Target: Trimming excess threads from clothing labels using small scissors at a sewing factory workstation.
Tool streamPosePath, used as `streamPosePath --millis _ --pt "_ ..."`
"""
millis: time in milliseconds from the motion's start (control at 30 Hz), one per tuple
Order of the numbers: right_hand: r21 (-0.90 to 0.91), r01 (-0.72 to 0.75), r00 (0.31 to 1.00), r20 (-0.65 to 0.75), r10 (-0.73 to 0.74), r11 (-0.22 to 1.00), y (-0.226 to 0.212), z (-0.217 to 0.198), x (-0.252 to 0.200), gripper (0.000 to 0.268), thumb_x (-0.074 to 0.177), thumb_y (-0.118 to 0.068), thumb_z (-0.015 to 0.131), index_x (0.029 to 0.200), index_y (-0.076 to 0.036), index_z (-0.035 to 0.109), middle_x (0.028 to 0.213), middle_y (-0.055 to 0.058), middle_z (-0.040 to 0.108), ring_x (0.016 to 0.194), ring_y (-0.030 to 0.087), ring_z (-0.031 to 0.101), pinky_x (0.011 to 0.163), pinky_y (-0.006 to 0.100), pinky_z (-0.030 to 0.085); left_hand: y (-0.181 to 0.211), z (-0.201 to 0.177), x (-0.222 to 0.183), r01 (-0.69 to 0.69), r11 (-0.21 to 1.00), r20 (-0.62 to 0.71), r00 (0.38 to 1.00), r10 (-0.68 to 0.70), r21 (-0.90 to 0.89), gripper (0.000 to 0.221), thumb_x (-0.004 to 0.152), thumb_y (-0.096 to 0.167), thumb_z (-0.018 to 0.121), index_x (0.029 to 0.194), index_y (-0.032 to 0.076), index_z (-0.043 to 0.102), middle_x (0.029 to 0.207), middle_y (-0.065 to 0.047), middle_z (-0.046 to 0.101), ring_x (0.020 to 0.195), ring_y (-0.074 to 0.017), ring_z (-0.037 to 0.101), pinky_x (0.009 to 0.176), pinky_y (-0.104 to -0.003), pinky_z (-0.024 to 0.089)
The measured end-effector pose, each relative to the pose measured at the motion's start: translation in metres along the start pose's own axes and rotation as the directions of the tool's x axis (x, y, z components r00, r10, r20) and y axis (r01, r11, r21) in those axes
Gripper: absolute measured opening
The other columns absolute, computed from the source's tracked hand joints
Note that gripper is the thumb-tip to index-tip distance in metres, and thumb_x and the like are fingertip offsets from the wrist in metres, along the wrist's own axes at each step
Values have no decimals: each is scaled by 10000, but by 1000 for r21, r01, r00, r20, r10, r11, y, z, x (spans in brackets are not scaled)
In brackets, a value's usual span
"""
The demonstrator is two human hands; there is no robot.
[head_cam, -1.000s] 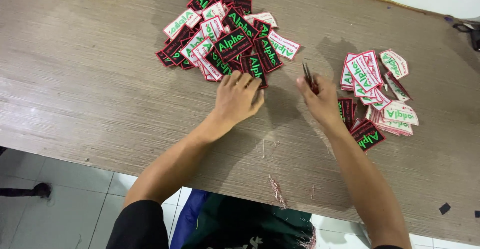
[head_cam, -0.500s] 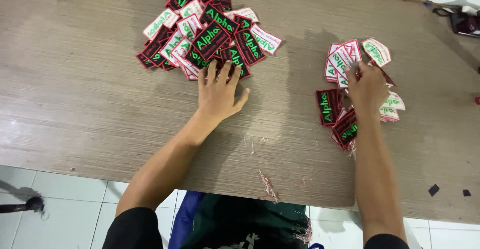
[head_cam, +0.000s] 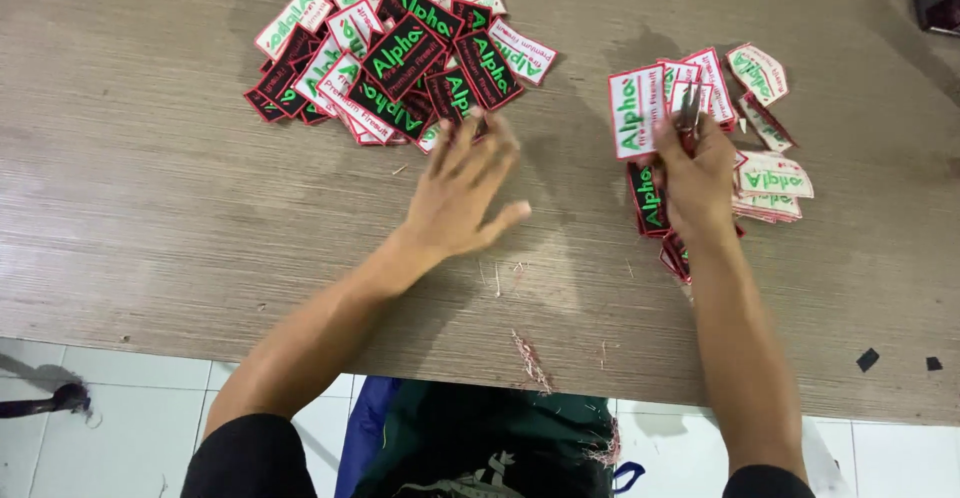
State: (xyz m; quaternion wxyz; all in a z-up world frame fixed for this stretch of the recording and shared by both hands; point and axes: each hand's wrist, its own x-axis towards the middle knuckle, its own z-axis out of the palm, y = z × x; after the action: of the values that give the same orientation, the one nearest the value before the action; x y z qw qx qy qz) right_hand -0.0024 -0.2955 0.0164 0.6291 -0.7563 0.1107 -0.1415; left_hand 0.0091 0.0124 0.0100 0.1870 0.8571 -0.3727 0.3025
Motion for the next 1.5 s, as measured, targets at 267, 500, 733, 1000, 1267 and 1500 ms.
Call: streamPosePath --millis 267,500,733,1000,1267,1500 --pt "293 -146 987 109 119 945 -9 37 -44 235 1023 -155 724 1130 -45 546 818 32 583 650 182 741 416 155 503 48 -16 -1 -66 728 290 890 352 -683 764 956 645 457 1421 46 550 1318 -253 617 1290 -433 524 1116 -588 380" --pt "389 -344 926 290 241 855 -31 68 -77 162 995 -84 690 1032 17 569 770 115 626 629 266 750 401 241 566 28 9 -9 526 156 391 770 -504 -836 319 944 407 734 1136 161 671 852 -9 714 776 -104 708 682 -242 587" --pt "296 -372 887 391 243 880 -19 74 -87 211 957 -98 741 1007 36 586 711 108 606 533 240 720 357 249 563 29 0 18 559 2 478 711 -516 -829 236 941 316 760 909 86 721 713 -12 701 704 -58 630 641 -221 551" --pt "-110 -130 970 191 150 985 4 54 -66 667 1119 -584 306 1033 -56 706 636 86 538 440 158 544 366 261 420 13 54 -25 601 -77 567 695 -442 -796 275 1024 378 678 1071 119 757 906 -59 747 886 -101 656 862 -315 548" --pt "-232 106 954 298 -33 967 -15 38 -60 450 1136 -372 482 952 -48 734 591 98 536 552 187 535 496 311 452 24 24 -12 640 89 578 737 -350 -763 347 1099 353 489 1034 85 700 682 -21 607 695 -87 558 691 -278 511" --pt "-226 165 922 381 -69 960 -23 39 -61 263 1088 -235 632 906 -100 764 553 28 495 592 97 464 542 251 394 27 19 -6 542 207 504 838 -210 -815 379 1104 282 453 815 99 616 495 -31 542 507 -64 490 526 -215 441"
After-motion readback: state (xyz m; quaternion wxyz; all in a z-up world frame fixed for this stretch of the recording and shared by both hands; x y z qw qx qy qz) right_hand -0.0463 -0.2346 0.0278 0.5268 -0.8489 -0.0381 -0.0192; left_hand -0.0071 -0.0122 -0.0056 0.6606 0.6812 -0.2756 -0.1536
